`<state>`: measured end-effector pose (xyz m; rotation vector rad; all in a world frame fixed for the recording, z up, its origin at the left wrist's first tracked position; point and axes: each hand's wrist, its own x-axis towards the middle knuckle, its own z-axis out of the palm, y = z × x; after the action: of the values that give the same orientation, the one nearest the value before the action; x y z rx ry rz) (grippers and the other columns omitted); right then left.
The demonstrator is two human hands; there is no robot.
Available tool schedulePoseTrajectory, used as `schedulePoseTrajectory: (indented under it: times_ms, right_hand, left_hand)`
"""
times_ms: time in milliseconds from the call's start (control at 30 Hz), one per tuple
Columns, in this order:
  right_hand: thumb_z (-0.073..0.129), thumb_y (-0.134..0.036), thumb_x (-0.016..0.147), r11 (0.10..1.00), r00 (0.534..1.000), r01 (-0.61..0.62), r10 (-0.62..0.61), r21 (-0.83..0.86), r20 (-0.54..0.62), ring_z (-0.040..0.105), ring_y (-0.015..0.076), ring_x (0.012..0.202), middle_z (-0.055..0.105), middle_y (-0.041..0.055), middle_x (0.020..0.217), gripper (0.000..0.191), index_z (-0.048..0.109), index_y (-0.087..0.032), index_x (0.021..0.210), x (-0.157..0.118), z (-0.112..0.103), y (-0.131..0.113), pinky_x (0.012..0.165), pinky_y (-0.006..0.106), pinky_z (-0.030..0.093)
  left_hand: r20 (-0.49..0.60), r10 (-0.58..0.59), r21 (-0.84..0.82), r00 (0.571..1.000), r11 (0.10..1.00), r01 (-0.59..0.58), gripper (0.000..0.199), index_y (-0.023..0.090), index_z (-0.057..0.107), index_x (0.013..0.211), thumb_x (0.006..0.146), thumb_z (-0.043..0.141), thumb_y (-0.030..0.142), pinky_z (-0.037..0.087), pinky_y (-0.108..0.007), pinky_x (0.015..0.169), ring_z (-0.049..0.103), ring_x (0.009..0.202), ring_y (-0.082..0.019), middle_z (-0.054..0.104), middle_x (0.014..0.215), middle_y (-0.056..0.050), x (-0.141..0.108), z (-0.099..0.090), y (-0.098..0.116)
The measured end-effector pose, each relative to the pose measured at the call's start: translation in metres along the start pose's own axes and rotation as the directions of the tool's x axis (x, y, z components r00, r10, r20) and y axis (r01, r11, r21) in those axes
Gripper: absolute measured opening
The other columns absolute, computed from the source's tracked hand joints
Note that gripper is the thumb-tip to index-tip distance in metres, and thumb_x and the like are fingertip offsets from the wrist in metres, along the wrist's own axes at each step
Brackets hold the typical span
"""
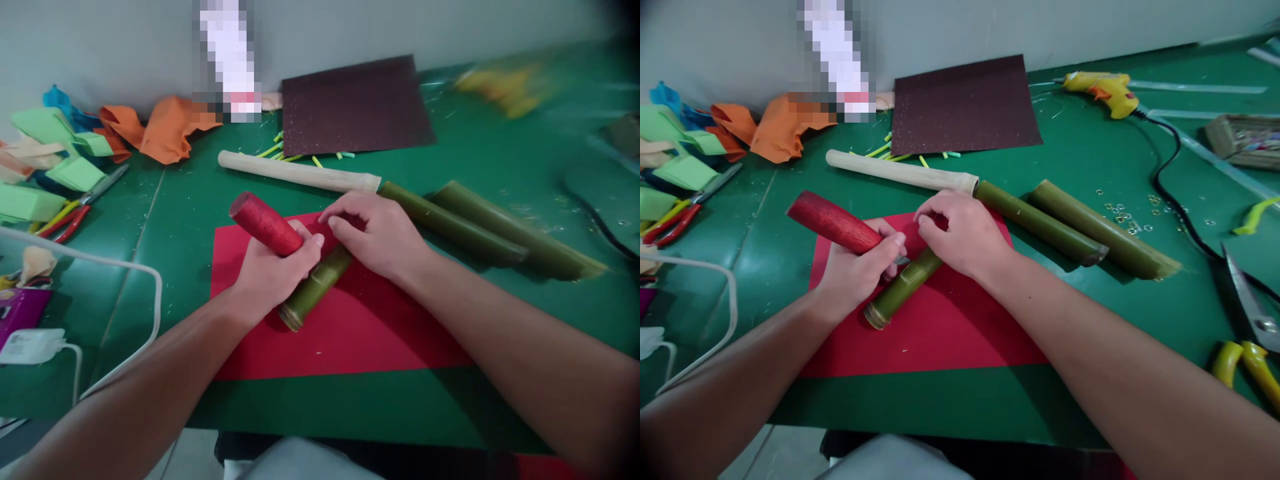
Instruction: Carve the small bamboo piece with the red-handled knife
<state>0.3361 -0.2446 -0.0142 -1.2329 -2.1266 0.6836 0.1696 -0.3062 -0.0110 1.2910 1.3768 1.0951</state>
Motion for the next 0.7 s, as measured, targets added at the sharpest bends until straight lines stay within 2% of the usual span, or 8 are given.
schedulePoseTrajectory:
  times_ms: [100,200,267,433,567,700]
  right_hand:
    - [0.053,-0.038,0.091,0.969,0.998,0.008,-0.021,-0.249,-0.051,0.062,0.0212,0.083,0.071,0.0090,0.088,0.028,0.072,-0.017,0.086,0.000,-0.002,-0.003,0.073,0.034,0.044]
    - [0.049,-0.041,0.095,0.905,0.999,0.002,-0.016,-0.426,-0.028,0.062,0.0230,0.081,0.071,0.0106,0.087,0.034,0.071,-0.017,0.085,-0.003,-0.004,-0.007,0.066,0.034,0.040]
    - [0.044,-0.040,0.097,0.879,1.000,0.027,-0.021,-0.477,0.018,0.063,0.0234,0.080,0.072,0.0111,0.087,0.037,0.070,-0.017,0.084,-0.006,-0.006,-0.008,0.063,0.034,0.039]
    - [0.043,-0.035,0.099,0.909,0.992,0.080,-0.032,-0.408,0.124,0.065,0.0210,0.083,0.074,0.0073,0.094,0.034,0.072,-0.019,0.091,-0.011,-0.007,-0.005,0.068,0.032,0.041]
    - [0.045,-0.033,0.099,0.951,0.989,0.096,-0.058,-0.295,0.134,0.065,0.0189,0.084,0.075,0.0066,0.095,0.032,0.072,-0.018,0.096,-0.013,-0.006,0.000,0.074,0.030,0.043]
    - [0.046,-0.031,0.099,0.981,0.987,0.112,-0.091,-0.161,0.136,0.063,0.0159,0.079,0.074,0.0057,0.089,0.031,0.072,-0.016,0.091,-0.008,-0.002,0.002,0.074,0.027,0.043]
  left_hand:
    - [0.027,0.021,0.007,0.999,1.000,-0.021,0.028,0.018,0.057,0.067,0.084,0.068,0.037,0.041,-0.017,0.043,0.050,0.046,-0.007,0.053,0.052,0.004,-0.002,0.000,-0.003]
    - [0.042,0.021,-0.005,0.999,1.000,-0.021,0.028,0.018,0.057,0.067,0.085,0.067,0.037,0.042,-0.017,0.044,0.050,0.046,-0.007,0.054,0.052,0.004,-0.003,-0.001,-0.003]
    - [0.048,0.020,-0.010,0.999,1.000,-0.020,0.027,0.019,0.057,0.066,0.085,0.068,0.036,0.043,-0.018,0.044,0.050,0.045,-0.007,0.054,0.051,0.004,-0.003,-0.001,-0.002]
    - [0.013,0.008,-0.074,1.000,0.997,-0.007,0.025,0.018,0.058,0.066,0.083,0.068,0.033,0.043,-0.019,0.044,0.050,0.044,-0.007,0.053,0.051,0.004,-0.004,0.000,0.002]
    - [0.022,0.010,-0.111,1.000,0.994,-0.008,0.026,0.017,0.057,0.065,0.083,0.068,0.033,0.043,-0.017,0.043,0.050,0.044,-0.006,0.054,0.053,0.004,-0.005,-0.001,0.003]
    - [0.030,0.030,-0.131,0.999,0.991,-0.026,0.027,0.017,0.057,0.067,0.083,0.069,0.035,0.042,-0.016,0.043,0.050,0.045,-0.005,0.055,0.054,0.004,-0.005,-0.002,0.001]
